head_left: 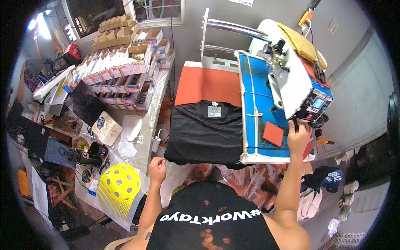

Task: The person aligns a black shirt on a heat press, uses scissors to cut a circular graphic from a sheet, positions the graphic on the shirt, and then arranges a pair of black shorts on the heat press.

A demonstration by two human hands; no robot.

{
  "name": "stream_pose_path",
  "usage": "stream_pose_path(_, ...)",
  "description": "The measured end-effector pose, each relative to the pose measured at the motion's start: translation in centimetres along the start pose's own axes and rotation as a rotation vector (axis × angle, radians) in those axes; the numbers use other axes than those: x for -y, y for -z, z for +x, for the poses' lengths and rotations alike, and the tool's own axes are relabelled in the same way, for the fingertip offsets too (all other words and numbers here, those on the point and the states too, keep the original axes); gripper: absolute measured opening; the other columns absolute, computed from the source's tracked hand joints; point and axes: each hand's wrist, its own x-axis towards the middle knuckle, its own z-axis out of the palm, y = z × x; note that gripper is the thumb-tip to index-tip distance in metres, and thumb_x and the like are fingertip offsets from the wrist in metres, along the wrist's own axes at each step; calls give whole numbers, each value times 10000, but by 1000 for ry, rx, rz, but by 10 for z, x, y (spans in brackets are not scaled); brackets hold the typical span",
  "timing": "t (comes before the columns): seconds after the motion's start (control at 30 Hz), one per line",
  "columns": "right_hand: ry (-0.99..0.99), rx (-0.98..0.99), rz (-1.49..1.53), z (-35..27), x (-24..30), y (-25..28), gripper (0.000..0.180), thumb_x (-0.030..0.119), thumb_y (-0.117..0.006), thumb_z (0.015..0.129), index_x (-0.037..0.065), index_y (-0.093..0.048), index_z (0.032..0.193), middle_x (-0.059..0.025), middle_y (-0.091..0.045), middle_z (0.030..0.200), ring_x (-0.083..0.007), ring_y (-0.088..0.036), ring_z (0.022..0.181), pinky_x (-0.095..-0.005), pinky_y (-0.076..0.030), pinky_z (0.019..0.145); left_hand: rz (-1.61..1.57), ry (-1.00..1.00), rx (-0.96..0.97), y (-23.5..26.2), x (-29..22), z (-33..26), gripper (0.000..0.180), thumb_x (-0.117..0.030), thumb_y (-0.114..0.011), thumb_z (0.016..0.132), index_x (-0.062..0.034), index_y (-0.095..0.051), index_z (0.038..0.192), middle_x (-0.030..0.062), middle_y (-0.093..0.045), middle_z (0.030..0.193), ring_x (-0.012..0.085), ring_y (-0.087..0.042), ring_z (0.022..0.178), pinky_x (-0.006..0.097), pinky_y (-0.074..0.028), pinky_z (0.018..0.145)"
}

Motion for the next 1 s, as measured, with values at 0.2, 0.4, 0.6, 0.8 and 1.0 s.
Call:
stream_pose_path(0.2,116,-136,124,-3,74,22,1169,418,-949,589,176,-327,1549,-231,-191,1607,-448,-276,1456,-622,-276,1119,19,-31,9,43,-8,-12,70,-59,-667,874,-4,-709,888,135,-691,907,260,-683,844,330,-547,765)
stream_pose_path(0.4,196,-106,325,-11,142,2,1193,382,-940,580,112,-300,1549,-330,-91,1616,-582,-191,1445,-644,-307,1129,54,-14,-28,73,13,-24,69,-57,-672,852,-7,-710,881,156,-691,894,294,-678,808,363,-543,748)
stream_pose_path(0.6,271,-116,339,-22,196,7,1121,409,-910,565,128,-387,1516,-337,-142,1593,-602,-248,1391,-671,-297,1104,20,-23,75,62,7,-52,86,-80,-672,857,-10,-714,883,161,-693,897,310,-683,838,383,-543,763)
stream_pose_path(0.8,221,-63,323,-34,233,6,1129,464,-888,584,179,-362,1541,-324,-116,1605,-633,-218,1386,-725,-303,1053,95,56,82,88,4,-113,119,-91,-664,864,-16,-731,927,185,-695,926,337,-690,854,399,-549,753)
stream_pose_path(1.0,267,-99,427,-47,235,13,905,432,-841,708,102,-456,1457,-277,-204,1599,-537,-262,1423,-687,-225,1101,96,163,-63,116,-27,-155,130,-101,-672,877,-17,-734,955,173,-699,918,300,-699,794,370,-555,724)
